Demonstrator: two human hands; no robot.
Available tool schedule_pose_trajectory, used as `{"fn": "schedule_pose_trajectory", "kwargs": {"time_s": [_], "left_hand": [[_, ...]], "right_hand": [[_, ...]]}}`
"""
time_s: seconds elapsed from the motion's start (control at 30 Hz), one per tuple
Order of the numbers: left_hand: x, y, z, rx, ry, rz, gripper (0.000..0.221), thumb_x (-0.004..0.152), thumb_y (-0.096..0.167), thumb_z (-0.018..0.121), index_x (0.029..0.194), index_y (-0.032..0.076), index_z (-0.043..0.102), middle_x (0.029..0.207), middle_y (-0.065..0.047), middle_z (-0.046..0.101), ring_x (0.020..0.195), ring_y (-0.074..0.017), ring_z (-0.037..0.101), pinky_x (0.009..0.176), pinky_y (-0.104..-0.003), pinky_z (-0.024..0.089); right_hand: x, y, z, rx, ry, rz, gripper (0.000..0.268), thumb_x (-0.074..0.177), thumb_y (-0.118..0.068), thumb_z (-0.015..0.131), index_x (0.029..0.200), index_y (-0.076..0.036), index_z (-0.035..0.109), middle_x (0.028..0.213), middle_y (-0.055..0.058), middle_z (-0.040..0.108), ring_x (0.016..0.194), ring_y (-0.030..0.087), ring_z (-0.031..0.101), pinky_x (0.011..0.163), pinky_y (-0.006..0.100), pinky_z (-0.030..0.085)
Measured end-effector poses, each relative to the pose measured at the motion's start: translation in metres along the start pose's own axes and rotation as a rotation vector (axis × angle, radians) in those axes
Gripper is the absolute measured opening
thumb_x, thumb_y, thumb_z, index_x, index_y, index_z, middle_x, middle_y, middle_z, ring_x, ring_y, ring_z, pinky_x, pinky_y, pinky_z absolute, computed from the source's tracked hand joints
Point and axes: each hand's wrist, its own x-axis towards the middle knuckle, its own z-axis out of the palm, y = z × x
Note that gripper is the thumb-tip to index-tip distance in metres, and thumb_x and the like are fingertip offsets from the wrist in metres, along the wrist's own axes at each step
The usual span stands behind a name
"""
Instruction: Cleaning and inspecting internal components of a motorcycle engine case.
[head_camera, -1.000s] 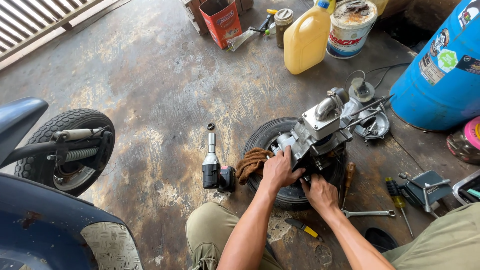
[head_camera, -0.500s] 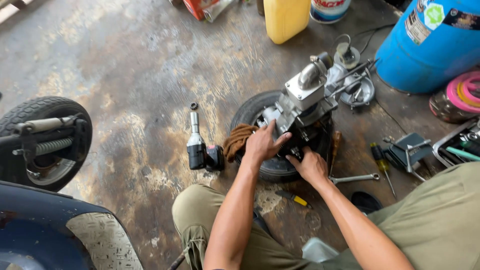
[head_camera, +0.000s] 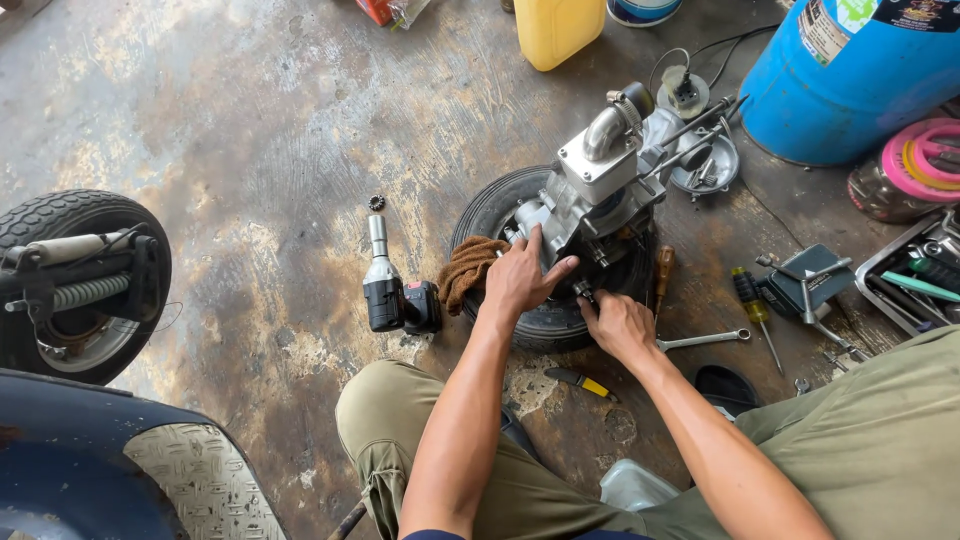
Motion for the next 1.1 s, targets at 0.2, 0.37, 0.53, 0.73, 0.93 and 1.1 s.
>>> {"fn": "schedule_pose_trajectory", "kwargs": {"time_s": [0.2,0.37,0.53,0.73,0.93,1.1], "left_hand": [[0.000,-0.007,0.013,0.142,0.001,0.048,0.111,0.077,0.055,0.077,0.160,0.007,0.022,0.131,-0.017,0.058,0.118,-0.0384,0.064,0.091,-0.051,0.058],[0.003,-0.005,0.026,0.222,0.043,0.045,0.110,0.079,0.042,0.081,0.159,0.000,0.020,0.134,-0.018,0.054,0.124,-0.0368,0.057,0.097,-0.049,0.055],[0.002,-0.011,0.025,0.240,0.076,0.086,0.102,0.081,0.046,0.077,0.156,-0.001,0.026,0.129,-0.016,0.056,0.119,-0.0339,0.061,0.093,-0.048,0.054],[0.021,-0.033,0.052,0.319,0.175,0.147,0.099,0.078,0.060,0.072,0.148,0.000,0.034,0.120,-0.011,0.056,0.113,-0.0307,0.064,0.088,-0.047,0.053],[0.028,-0.040,0.062,0.276,0.211,0.142,0.099,0.071,0.066,0.072,0.142,0.004,0.040,0.118,-0.011,0.058,0.110,-0.0316,0.066,0.089,-0.048,0.051],[0.028,-0.041,0.061,0.266,0.225,0.131,0.099,0.070,0.067,0.071,0.141,0.005,0.041,0.117,-0.010,0.059,0.108,-0.0325,0.067,0.088,-0.049,0.050]], "right_hand": [[0.002,0.004,0.009,0.014,0.070,-0.070,0.044,0.098,-0.045,0.056,0.087,-0.004,0.070,0.078,0.019,0.074,0.078,0.047,0.073,0.064,0.056,0.057],[0.009,0.019,0.029,0.046,0.092,-0.069,0.044,0.099,-0.044,0.055,0.084,-0.004,0.069,0.075,0.019,0.073,0.075,0.046,0.073,0.061,0.055,0.056],[0.009,0.015,0.030,0.073,0.075,-0.057,0.047,0.099,-0.045,0.053,0.083,-0.004,0.068,0.073,0.019,0.072,0.075,0.046,0.072,0.058,0.053,0.054],[0.009,0.014,0.025,0.106,0.060,-0.047,0.047,0.101,-0.044,0.052,0.083,-0.004,0.068,0.073,0.020,0.071,0.074,0.046,0.072,0.056,0.052,0.053],[0.007,0.022,0.047,0.127,0.168,-0.042,0.043,0.098,-0.045,0.057,0.086,-0.006,0.068,0.074,0.019,0.071,0.071,0.043,0.072,0.052,0.049,0.053],[0.000,0.012,0.043,0.174,0.439,-0.196,0.037,0.093,-0.030,0.071,0.122,-0.009,0.062,0.100,0.016,0.066,0.083,0.039,0.073,0.060,0.047,0.061]]}}
